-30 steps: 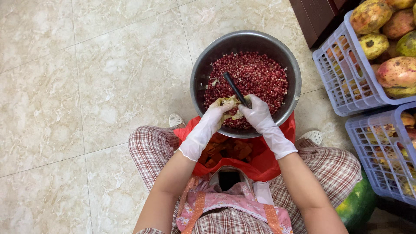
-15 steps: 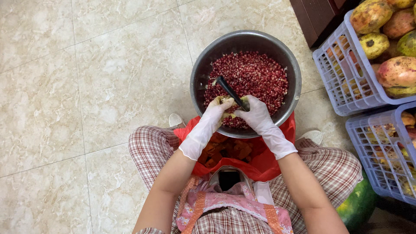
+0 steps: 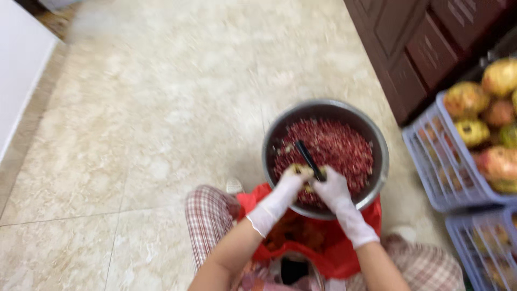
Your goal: The person sits on the floor and uses a knife to cut open pomegranates, then separates the seeds from the rind by hand. The seeds are collected in a metal bowl, and the rinds are discarded into a red bag.
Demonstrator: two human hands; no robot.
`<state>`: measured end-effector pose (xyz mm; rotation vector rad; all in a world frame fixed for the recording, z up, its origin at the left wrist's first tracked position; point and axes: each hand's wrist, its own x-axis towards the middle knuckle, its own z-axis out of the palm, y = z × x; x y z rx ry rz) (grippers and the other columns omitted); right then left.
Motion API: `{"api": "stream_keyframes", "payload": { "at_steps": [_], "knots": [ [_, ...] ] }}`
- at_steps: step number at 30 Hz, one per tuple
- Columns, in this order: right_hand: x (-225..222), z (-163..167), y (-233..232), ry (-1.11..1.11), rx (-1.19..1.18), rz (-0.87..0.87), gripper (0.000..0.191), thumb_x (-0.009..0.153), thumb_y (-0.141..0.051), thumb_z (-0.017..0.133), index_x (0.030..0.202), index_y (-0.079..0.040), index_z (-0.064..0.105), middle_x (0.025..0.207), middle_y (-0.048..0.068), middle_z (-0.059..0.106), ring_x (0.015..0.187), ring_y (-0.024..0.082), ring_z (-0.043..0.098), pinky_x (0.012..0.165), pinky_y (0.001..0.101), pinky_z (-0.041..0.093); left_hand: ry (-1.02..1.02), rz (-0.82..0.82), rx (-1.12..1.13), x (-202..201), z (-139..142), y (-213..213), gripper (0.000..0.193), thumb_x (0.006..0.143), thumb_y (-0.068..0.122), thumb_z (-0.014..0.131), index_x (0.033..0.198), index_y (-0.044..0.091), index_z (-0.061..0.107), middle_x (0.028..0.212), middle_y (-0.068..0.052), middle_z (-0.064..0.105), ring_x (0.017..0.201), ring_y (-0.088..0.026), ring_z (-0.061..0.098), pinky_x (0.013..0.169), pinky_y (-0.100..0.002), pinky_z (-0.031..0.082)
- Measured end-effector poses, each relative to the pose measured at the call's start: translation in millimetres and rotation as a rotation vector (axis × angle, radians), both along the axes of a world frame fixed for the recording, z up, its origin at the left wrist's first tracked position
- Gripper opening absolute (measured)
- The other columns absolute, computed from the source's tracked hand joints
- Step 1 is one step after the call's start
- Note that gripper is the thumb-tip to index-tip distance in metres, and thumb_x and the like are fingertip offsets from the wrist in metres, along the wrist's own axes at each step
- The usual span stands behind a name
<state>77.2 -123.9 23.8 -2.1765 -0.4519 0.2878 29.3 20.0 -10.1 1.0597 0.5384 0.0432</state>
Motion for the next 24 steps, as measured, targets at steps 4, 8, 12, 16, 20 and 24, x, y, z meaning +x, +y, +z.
{"api": "stream_keyframes", "payload": {
  "at_steps": [4,8,12,16,20,24],
  "knots": [
    [9,-19,4,-0.048,-0.032,-0.072,0.027,0.087,-0.026,0.073,0.106,-0.007,0.070,0.087,0.016,0.076,0.083,0.032,0.074,0.076,0.0438,0.057,0.040,0.054,-0.045,9,11,-10,0.022,0.092,0.009,0.073,0.108,0.003,0.060,0.092,-0.011,0.069,0.072,-0.020,0.066,0.061,-0.036,0.057],
    [23,-32,-2,0.064,0.067,-0.176,0.025,0.089,-0.022,0.070,0.108,-0.006,0.069,0.082,0.013,0.076,0.073,0.024,0.074,0.070,0.0394,0.057,0.111,0.092,-0.064,13,22,-7,0.023,0.093,0.012,0.072,0.111,0.003,0.060,0.100,-0.011,0.070,0.082,-0.021,0.070,0.072,-0.037,0.060],
    [40,-32,-18,0.276,0.293,-0.239,0.022,0.101,-0.023,0.062,0.115,-0.006,0.064,0.080,0.008,0.075,0.065,0.017,0.069,0.060,0.0336,0.053,0.052,0.067,-0.141,6,30,10,0.025,0.095,0.012,0.067,0.118,0.002,0.059,0.108,-0.012,0.070,0.094,-0.022,0.070,0.083,-0.039,0.061],
    [51,-28,-29,0.206,0.467,-0.209,0.029,0.106,-0.021,0.059,0.131,-0.008,0.066,0.102,0.010,0.066,0.082,0.017,0.063,0.067,0.0317,0.056,-0.221,-0.056,-0.312,-20,45,27,0.031,0.097,0.011,0.062,0.123,-0.005,0.060,0.115,-0.015,0.071,0.105,-0.025,0.069,0.094,-0.043,0.060],
    [52,-7,-47,0.477,0.970,-0.121,0.037,0.102,-0.022,0.057,0.137,-0.013,0.057,0.137,0.010,0.062,0.123,0.030,0.063,0.095,0.0439,0.055,-0.285,-0.231,-0.367,-79,57,37,0.038,0.101,0.019,0.059,0.130,-0.005,0.059,0.120,-0.015,0.069,0.110,-0.025,0.068,0.101,-0.046,0.054],
    [39,28,-72,0.702,1.438,0.183,0.031,0.108,-0.027,0.058,0.136,-0.015,0.061,0.148,0.018,0.057,0.136,0.043,0.055,0.110,0.0617,0.048,-0.120,-0.227,-0.407,-147,47,30,0.039,0.106,0.020,0.059,0.138,-0.002,0.057,0.119,-0.011,0.064,0.109,-0.021,0.065,0.103,-0.044,0.054]
  ]
}}
